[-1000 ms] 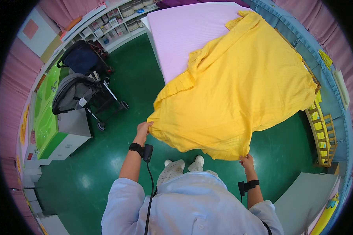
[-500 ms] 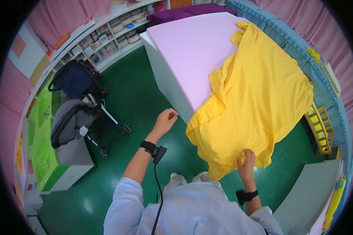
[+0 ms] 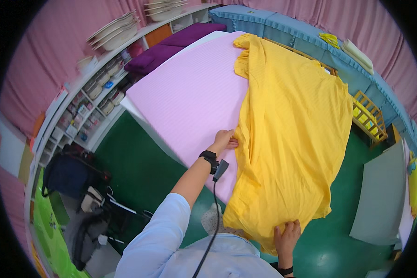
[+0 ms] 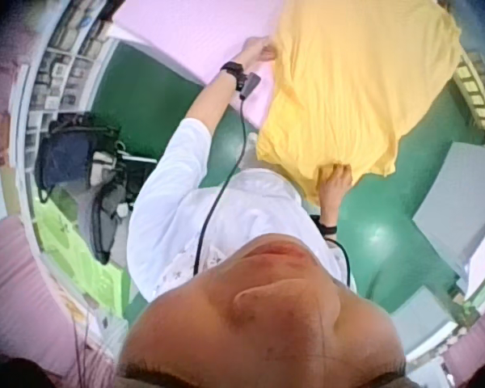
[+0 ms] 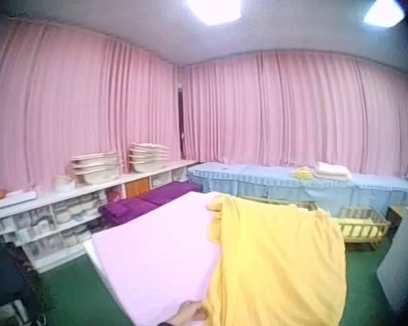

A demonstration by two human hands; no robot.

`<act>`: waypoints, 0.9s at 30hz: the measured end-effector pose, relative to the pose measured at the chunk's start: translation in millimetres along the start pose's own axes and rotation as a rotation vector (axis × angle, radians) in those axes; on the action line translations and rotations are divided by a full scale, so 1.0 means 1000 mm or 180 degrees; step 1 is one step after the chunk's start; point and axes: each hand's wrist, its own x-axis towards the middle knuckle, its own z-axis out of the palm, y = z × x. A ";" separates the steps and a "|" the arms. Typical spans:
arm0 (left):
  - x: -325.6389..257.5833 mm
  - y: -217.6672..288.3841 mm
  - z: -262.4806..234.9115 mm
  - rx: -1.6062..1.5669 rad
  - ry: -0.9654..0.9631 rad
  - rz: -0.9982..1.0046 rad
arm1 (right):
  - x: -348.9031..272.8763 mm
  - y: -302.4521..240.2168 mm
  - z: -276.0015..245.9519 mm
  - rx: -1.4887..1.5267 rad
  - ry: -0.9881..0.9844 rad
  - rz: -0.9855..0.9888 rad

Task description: The person spreads a yellow bedsheet over a pink mat, smoothing it by hand and tucking the edges, then picks up a yellow pillow and places it into a small wooden crib.

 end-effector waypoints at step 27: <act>-0.062 0.214 -0.398 0.1150 -0.1146 0.1036 | 0.100 -0.395 0.084 0.0897 -0.0572 -0.0861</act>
